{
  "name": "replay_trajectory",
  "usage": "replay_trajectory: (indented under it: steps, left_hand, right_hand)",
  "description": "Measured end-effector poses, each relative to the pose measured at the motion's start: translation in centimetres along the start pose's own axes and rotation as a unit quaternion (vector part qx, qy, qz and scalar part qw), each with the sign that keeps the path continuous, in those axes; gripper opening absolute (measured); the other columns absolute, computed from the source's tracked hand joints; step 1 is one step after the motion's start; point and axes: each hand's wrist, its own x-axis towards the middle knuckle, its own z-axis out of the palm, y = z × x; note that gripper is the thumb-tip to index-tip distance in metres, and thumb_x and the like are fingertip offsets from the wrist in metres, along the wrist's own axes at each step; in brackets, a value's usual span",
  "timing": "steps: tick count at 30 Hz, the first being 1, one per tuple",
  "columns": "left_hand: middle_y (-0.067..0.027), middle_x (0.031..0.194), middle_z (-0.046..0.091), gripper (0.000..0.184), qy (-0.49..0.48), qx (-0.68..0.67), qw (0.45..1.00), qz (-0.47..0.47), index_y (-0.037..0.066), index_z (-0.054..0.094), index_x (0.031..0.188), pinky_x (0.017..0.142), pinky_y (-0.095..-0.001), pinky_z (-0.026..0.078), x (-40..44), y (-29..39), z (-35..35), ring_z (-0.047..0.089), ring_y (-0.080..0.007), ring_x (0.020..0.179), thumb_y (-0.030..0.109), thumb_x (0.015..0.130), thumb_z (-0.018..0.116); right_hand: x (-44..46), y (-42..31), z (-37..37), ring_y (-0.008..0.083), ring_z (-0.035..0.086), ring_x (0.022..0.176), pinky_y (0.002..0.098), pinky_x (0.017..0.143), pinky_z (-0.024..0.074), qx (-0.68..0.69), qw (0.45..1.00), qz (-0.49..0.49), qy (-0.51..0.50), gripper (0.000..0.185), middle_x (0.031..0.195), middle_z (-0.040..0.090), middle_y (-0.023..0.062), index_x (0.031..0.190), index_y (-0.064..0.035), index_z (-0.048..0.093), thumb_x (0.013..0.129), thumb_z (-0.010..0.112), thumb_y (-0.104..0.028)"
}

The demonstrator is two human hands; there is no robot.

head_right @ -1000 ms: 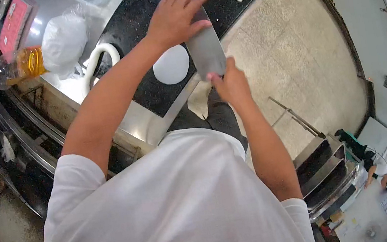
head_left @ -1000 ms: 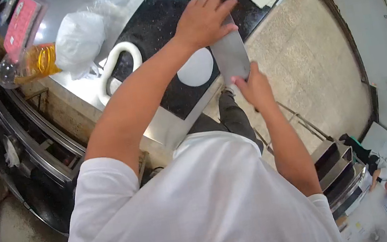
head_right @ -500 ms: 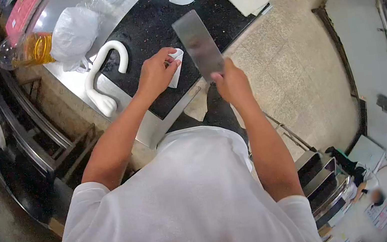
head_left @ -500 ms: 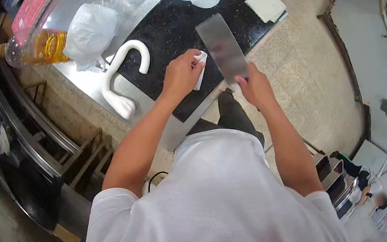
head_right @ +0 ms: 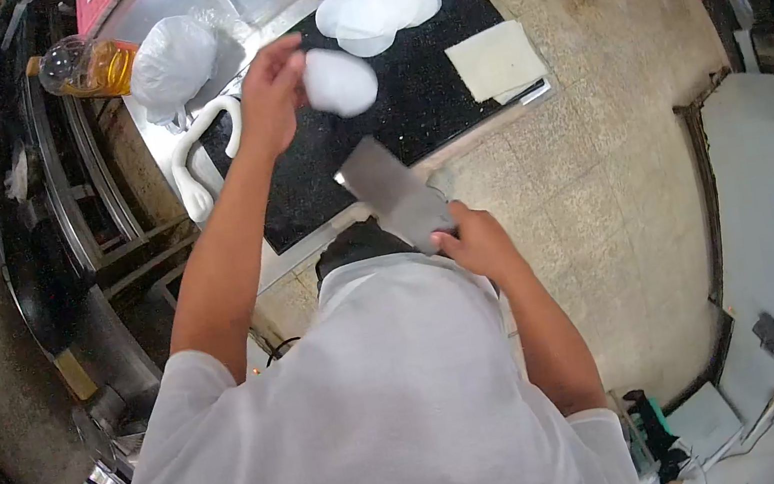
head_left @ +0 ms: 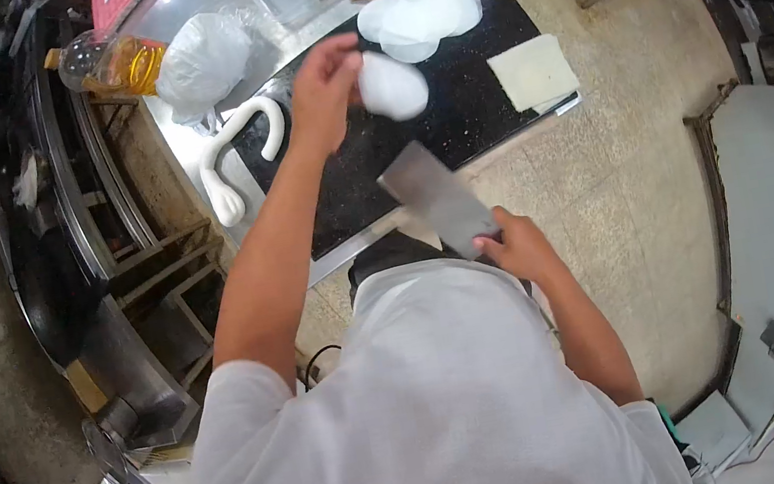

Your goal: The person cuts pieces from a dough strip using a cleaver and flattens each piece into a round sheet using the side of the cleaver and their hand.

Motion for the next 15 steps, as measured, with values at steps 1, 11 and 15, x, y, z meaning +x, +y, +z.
replay_trajectory:
  steps: [1,11,15]
  left_hand:
    - [-0.0035,0.107,0.064,0.034,0.01,0.01,1.0,-0.012,0.006,0.059,0.133,0.076,-0.0292,0.055,2.3,-0.3,0.3,0.063,-0.012,0.092,0.015,0.101,0.063]
    - [-0.0192,0.125,0.064,0.056,0.066,0.412,0.901,0.117,0.001,0.058,0.136,0.091,-0.0431,0.053,-4.7,-2.6,-6.0,0.066,-0.031,0.102,0.02,0.087,0.077]
    - [-0.0179,0.117,0.065,0.046,0.226,0.535,0.791,0.192,0.001,0.064,0.119,0.093,-0.0437,0.05,-8.6,-4.2,-12.0,0.062,-0.0353,0.104,0.019,0.081,0.083]
  right_hand:
    - [-0.5,0.5,-1.3,0.0443,0.071,0.088,0.0476,0.075,0.0555,-0.004,1.0,-0.006,-0.001,0.034,0.094,0.072,0.0265,0.102,0.0018,0.06,0.088,0.076,-0.025]
    - [5.2,1.6,-5.0,0.0123,0.057,0.058,0.0283,0.053,0.0458,0.377,0.889,-0.1,0.24,0.019,0.073,0.059,0.0029,0.104,-0.0083,0.057,0.102,0.063,-0.027]
    - [8.2,0.0,-2.6,0.0144,0.055,0.056,0.0308,0.05,0.0468,0.54,0.806,0.084,0.226,0.018,0.072,0.054,0.002,0.105,-0.0118,0.05,0.104,0.057,-0.028]
